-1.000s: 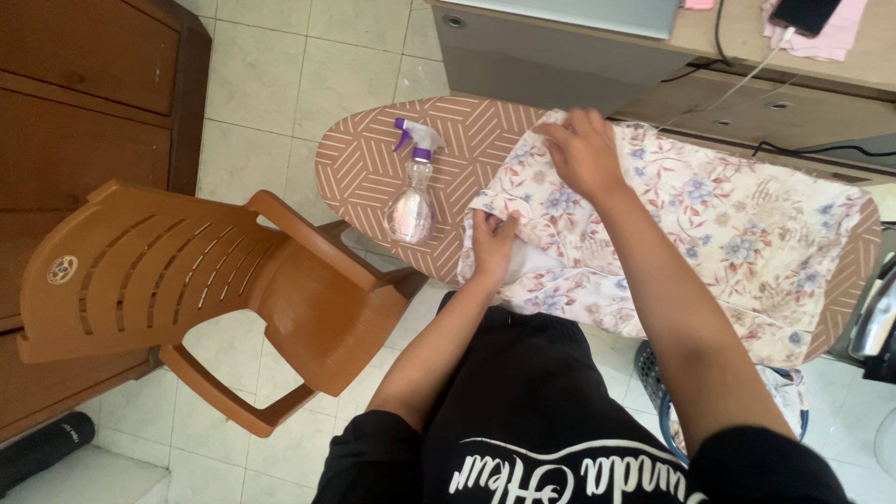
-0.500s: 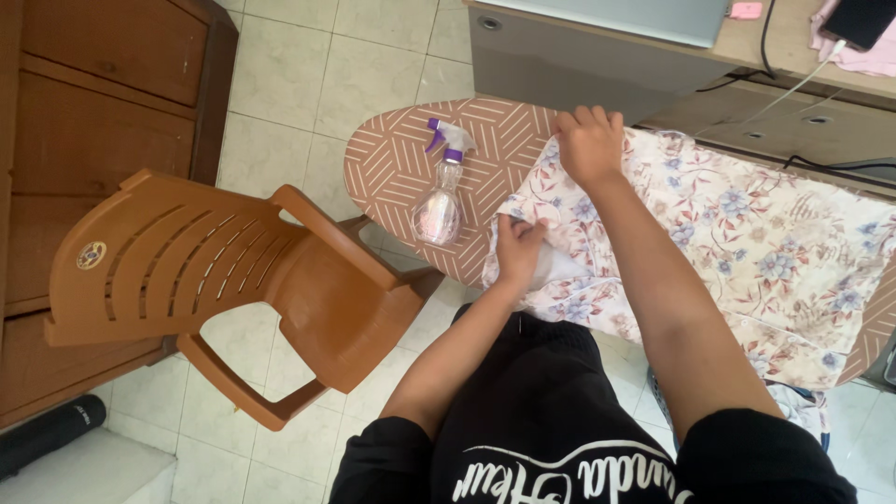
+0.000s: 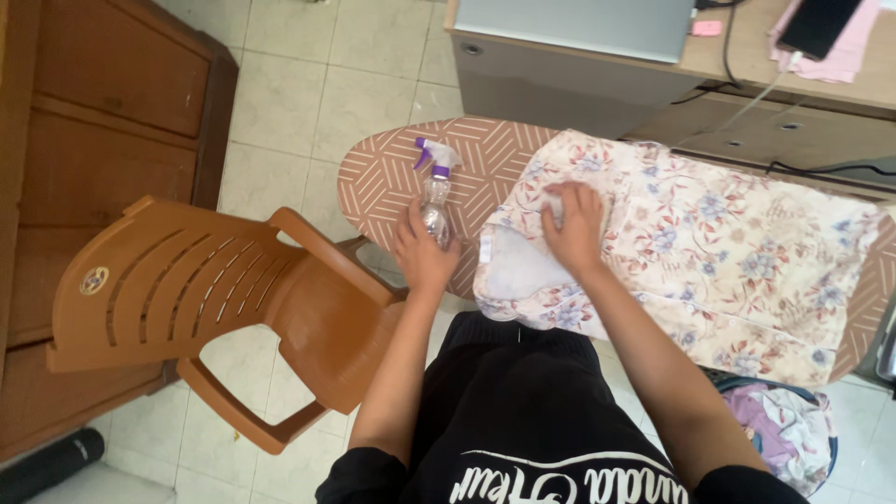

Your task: The person irons a floral-patterned shirt on an ironing board. They repeatedly smooth the fabric, reposition the shirt, and use a spray bottle to mist the garment before continuing to iron different sections.

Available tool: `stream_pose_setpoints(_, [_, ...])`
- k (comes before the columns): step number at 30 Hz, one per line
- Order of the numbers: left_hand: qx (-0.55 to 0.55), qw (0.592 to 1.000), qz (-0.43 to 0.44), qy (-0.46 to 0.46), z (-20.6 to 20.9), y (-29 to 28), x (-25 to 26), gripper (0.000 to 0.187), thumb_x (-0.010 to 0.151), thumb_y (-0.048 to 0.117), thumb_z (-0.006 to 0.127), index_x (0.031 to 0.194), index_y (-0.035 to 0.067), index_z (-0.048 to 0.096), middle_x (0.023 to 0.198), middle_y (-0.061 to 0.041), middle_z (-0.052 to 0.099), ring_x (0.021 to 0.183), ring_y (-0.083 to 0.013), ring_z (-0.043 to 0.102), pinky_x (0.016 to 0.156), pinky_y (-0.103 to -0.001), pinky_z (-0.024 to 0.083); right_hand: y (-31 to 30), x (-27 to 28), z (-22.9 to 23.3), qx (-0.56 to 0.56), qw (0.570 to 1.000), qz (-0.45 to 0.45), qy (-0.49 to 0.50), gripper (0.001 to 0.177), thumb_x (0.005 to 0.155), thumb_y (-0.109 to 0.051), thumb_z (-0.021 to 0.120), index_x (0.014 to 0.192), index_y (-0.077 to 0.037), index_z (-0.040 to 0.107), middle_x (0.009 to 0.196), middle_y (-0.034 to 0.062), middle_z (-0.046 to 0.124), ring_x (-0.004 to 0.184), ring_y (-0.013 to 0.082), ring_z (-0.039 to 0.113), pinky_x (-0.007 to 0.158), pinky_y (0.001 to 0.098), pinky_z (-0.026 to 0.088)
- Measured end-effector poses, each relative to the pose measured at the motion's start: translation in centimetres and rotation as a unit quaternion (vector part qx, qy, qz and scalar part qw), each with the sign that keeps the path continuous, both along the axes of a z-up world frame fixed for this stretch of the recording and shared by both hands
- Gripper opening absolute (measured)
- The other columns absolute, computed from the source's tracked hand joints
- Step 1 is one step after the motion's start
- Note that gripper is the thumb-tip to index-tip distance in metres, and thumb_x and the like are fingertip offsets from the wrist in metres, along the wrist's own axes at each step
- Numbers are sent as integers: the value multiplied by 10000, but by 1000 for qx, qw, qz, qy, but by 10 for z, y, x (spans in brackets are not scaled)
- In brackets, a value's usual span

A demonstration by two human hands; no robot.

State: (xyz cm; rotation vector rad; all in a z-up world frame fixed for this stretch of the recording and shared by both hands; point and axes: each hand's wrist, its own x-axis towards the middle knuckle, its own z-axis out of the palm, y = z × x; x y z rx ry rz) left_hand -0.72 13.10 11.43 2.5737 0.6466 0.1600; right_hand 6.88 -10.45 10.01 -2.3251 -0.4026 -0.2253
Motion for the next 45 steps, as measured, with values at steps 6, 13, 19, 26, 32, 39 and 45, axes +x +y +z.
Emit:
stream_pose_setpoints(6, [-77,995,-20,-59,-25,1,-2,998,651,183,864,1517,119,371,1417,-228,433,1318,-448,413,1120,-547,351,-7,-33,2,101,989,-20,109,148,981,-109,694,1128,-89,692,1096,89,688,1079,269,654,986,393,503])
stream_pose_setpoints(13, [-217,939,-249,-96,-10,-52,-19,945,692,137,841,1526,115,397,1461,-192,472,1382,-394,470,1158,-501,438,-32,-29,48,402,862,70,300,514,953,-140,682,1425,-83,486,1403,96,593,1325,203,562,1063,369,491])
stream_pose_setpoints(19, [-339,833,-420,-121,13,-145,-34,1001,692,232,879,1525,62,350,1483,-213,442,1400,-402,458,1208,-480,384,-85,-42,66,636,693,32,338,518,988,-237,672,1435,-29,516,1366,163,632,1010,234,687,883,375,573])
stream_pose_setpoints(26, [-237,826,-500,-104,19,-141,-17,592,864,169,783,1390,27,550,1441,-196,548,1352,-390,491,1154,-503,368,-161,-82,73,294,891,-133,321,319,980,-255,693,1128,27,724,974,72,744,695,110,621,652,257,519])
stream_pose_setpoints(32, [-188,901,-371,-120,-3,-89,-20,423,890,67,684,1308,59,623,1313,-176,619,1270,-399,554,1109,-476,431,-163,-113,69,195,909,-178,322,282,945,-282,736,979,-2,750,799,61,718,610,93,613,577,260,493])
stream_pose_setpoints(39, [-194,931,-283,-123,-3,-70,-18,402,915,49,638,1316,63,615,1297,-197,614,1234,-396,570,1073,-451,450,-165,-138,56,180,897,-202,349,305,938,-317,738,922,-12,743,728,66,679,588,101,600,549,271,466])
stream_pose_setpoints(45, [-167,925,-313,-137,2,-78,-6,388,913,54,648,1301,58,625,1289,-202,620,1239,-399,562,1083,-464,427,-227,-175,49,110,881,-287,360,346,964,-336,738,899,5,741,723,72,682,608,104,588,580,272,470])
